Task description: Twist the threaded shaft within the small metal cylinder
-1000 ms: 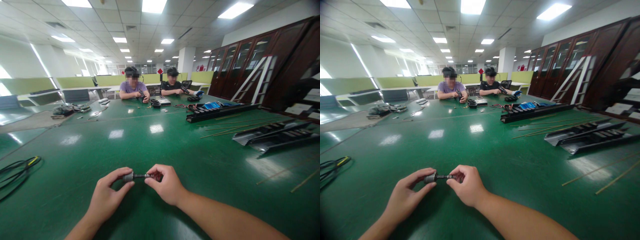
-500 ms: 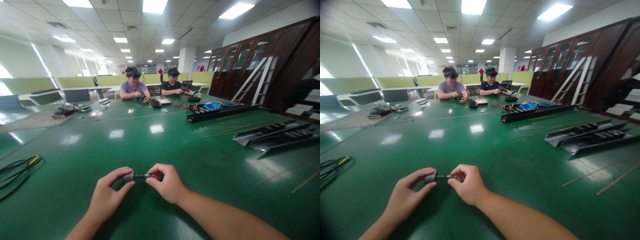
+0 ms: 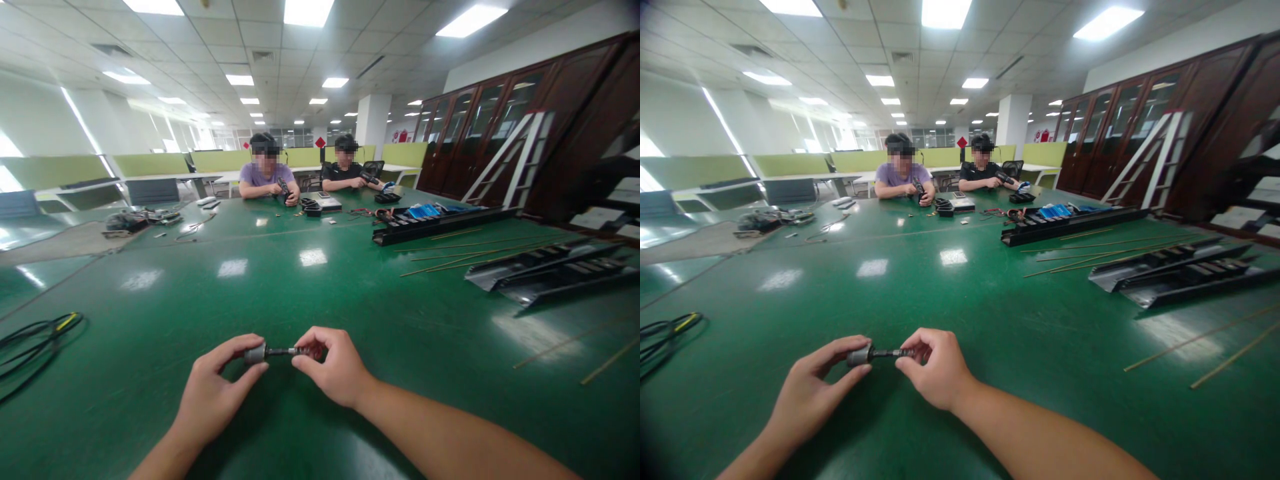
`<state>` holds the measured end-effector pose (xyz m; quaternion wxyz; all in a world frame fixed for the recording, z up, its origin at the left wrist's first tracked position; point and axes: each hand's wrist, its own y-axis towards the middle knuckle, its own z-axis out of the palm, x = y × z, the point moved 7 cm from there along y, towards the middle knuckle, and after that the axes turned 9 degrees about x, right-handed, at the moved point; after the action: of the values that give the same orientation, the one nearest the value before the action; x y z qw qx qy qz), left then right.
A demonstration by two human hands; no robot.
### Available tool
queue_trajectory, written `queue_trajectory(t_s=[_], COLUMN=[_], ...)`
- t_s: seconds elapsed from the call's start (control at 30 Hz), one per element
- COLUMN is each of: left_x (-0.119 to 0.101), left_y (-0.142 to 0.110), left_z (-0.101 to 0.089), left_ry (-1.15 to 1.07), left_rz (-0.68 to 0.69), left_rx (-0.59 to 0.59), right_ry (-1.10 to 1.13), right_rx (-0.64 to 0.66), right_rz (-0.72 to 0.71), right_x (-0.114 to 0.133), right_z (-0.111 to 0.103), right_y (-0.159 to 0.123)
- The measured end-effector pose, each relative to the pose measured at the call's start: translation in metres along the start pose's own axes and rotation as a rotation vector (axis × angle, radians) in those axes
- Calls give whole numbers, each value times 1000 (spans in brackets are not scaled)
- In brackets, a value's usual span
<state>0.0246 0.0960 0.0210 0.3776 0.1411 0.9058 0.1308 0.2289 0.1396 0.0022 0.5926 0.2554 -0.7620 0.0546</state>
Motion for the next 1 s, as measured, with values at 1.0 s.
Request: queue_trajectory(t_s=[1.0], left_x=[28], left_y=[2], left_z=[-9], left_ry=[-347], left_rz=[-323], left_rx=[-90], right_ry=[94], right_rx=[34], right_rz=[79], right_x=[-9], right_z=[7], right_y=[0])
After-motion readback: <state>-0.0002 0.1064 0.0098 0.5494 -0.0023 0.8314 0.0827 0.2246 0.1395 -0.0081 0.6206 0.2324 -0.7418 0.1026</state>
